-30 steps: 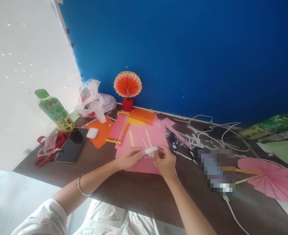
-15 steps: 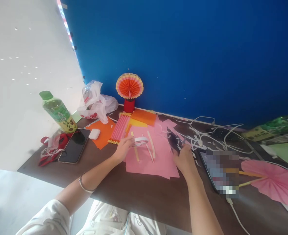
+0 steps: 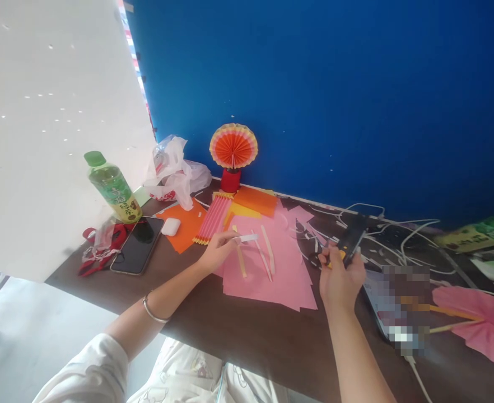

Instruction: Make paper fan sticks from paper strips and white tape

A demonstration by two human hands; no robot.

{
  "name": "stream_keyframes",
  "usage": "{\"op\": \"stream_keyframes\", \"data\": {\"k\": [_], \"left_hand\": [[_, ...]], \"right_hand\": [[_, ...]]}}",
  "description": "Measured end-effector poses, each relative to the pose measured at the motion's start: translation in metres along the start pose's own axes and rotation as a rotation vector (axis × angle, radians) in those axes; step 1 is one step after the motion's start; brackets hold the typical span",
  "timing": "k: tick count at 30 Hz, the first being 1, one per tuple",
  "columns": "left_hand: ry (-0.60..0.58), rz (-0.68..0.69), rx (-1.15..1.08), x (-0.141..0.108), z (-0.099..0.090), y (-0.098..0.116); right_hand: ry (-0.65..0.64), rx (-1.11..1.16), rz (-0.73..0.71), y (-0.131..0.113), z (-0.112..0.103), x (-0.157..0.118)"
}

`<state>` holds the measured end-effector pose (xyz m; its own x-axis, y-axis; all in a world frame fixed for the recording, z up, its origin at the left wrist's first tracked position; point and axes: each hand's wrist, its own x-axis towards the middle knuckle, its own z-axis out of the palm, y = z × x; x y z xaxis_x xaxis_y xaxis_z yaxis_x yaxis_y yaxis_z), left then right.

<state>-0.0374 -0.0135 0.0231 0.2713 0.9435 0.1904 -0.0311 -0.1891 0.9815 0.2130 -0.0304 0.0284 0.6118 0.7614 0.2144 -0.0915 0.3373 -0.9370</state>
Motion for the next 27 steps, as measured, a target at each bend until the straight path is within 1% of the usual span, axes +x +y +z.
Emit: {"op": "stream_keyframes", "data": {"k": [2,3,6,7,8,10,12,14,16,18,20,22,24,26,27], "left_hand": [[-0.015,0.006,0.0,0.0,0.0,0.001],[-0.022,0.005,0.002,-0.001,0.0,0.001],[-0.036,0.005,0.003,0.0,0.0,-0.001],[-0.034,0.005,0.0,0.0,0.0,-0.002],[-0.03,0.007,-0.004,0.0,-0.001,-0.003],[-0.02,0.011,0.0,0.001,-0.002,-0.005],[-0.008,0.014,0.031,0.002,-0.003,-0.006],[0.01,0.033,0.083,0.003,-0.004,-0.005],[0.043,0.061,0.148,0.005,-0.006,-0.004],[0.101,0.082,0.217,0.007,-0.01,-0.004],[0.189,0.094,0.286,0.011,-0.018,-0.004],[0.293,0.118,0.348,0.014,-0.026,-0.004],[0.383,0.144,0.393,0.016,-0.034,-0.004],[0.426,0.159,0.412,0.016,-0.039,-0.003],[0.424,0.162,0.412,0.016,-0.041,-0.003]], "right_hand": [[0.037,-0.076,-0.068,0.004,-0.003,0.001],[0.048,-0.089,-0.07,0.007,-0.005,0.003],[0.098,-0.026,0.018,0.012,-0.01,0.009],[0.129,-0.005,0.034,0.012,-0.011,0.012],[0.163,0.006,0.021,0.012,-0.013,0.014],[0.207,0.0,-0.086,0.011,-0.015,0.017],[0.195,-0.062,-0.228,0.007,-0.015,0.017],[0.106,-0.22,-0.311,0.003,-0.014,0.012],[-0.03,-0.449,-0.334,0.002,-0.012,0.004],[-0.176,-0.671,-0.356,0.003,-0.009,-0.005],[-0.315,-0.809,-0.433,0.006,-0.005,-0.016],[-0.47,-0.853,-0.537,0.01,-0.001,-0.028],[-0.615,-0.849,-0.613,0.012,0.002,-0.038],[-0.712,-0.831,-0.658,0.013,0.005,-0.046],[-0.74,-0.819,-0.677,0.012,0.006,-0.048]]}}
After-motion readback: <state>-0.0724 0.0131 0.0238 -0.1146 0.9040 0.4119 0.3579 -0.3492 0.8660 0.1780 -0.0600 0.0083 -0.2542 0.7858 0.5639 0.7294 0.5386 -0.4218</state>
